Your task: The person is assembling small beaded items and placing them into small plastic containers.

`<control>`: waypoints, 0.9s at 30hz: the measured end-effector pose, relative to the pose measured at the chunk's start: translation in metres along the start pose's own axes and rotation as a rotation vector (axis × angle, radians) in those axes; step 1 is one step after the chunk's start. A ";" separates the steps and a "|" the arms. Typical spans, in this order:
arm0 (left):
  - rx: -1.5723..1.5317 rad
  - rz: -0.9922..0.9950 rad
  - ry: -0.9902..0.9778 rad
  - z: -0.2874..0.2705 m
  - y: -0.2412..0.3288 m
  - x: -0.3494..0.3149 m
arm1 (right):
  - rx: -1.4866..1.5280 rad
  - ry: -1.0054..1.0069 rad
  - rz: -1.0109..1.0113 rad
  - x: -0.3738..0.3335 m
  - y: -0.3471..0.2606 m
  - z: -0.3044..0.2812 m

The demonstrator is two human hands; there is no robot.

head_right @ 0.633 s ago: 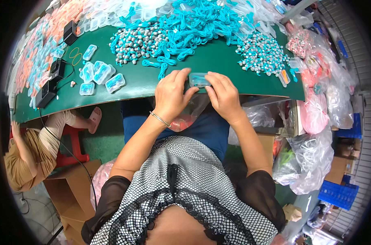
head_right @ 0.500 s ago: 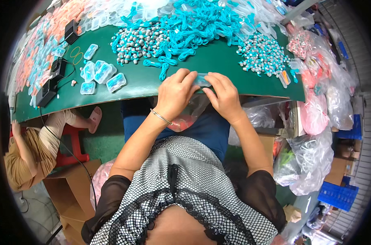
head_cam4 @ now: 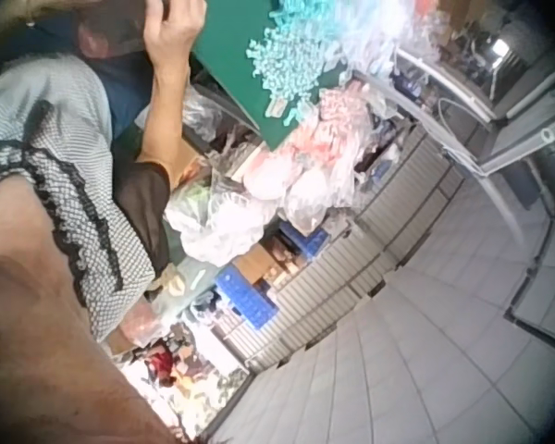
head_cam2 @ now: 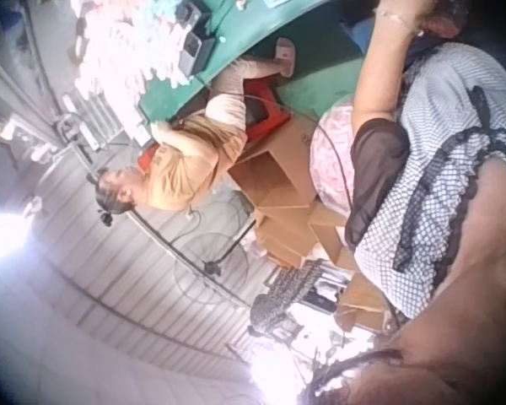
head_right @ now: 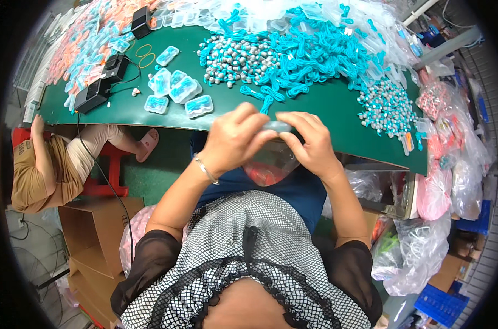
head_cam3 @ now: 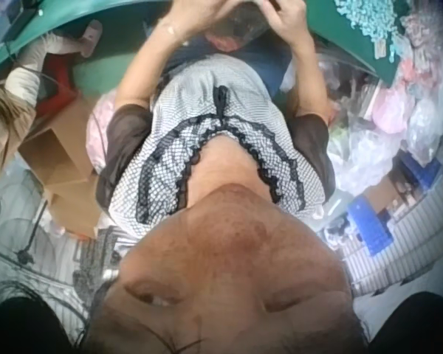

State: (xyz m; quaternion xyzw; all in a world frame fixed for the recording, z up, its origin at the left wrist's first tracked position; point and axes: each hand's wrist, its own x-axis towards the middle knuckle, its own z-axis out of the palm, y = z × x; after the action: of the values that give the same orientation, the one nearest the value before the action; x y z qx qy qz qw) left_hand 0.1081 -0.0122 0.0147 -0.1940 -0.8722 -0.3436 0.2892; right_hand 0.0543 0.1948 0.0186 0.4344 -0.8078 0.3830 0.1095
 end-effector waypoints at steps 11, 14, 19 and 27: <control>0.535 -0.341 0.211 -0.113 -0.154 0.015 | 0.031 0.107 0.097 0.013 0.009 0.009; 0.659 -0.421 0.062 -0.116 -0.165 0.020 | 0.021 0.119 0.110 0.015 0.013 0.006; 0.682 -0.411 0.010 -0.116 -0.165 0.035 | 0.018 0.133 0.141 0.026 0.021 0.005; 0.384 -0.561 -0.124 -0.126 -0.222 0.096 | -0.024 0.143 0.104 0.027 0.033 0.011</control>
State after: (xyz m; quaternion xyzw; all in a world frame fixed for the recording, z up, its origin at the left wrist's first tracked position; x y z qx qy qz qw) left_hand -0.0373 -0.2414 0.0429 0.0906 -0.9562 -0.2269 0.1612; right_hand 0.0137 0.1810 0.0075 0.3621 -0.8240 0.4084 0.1522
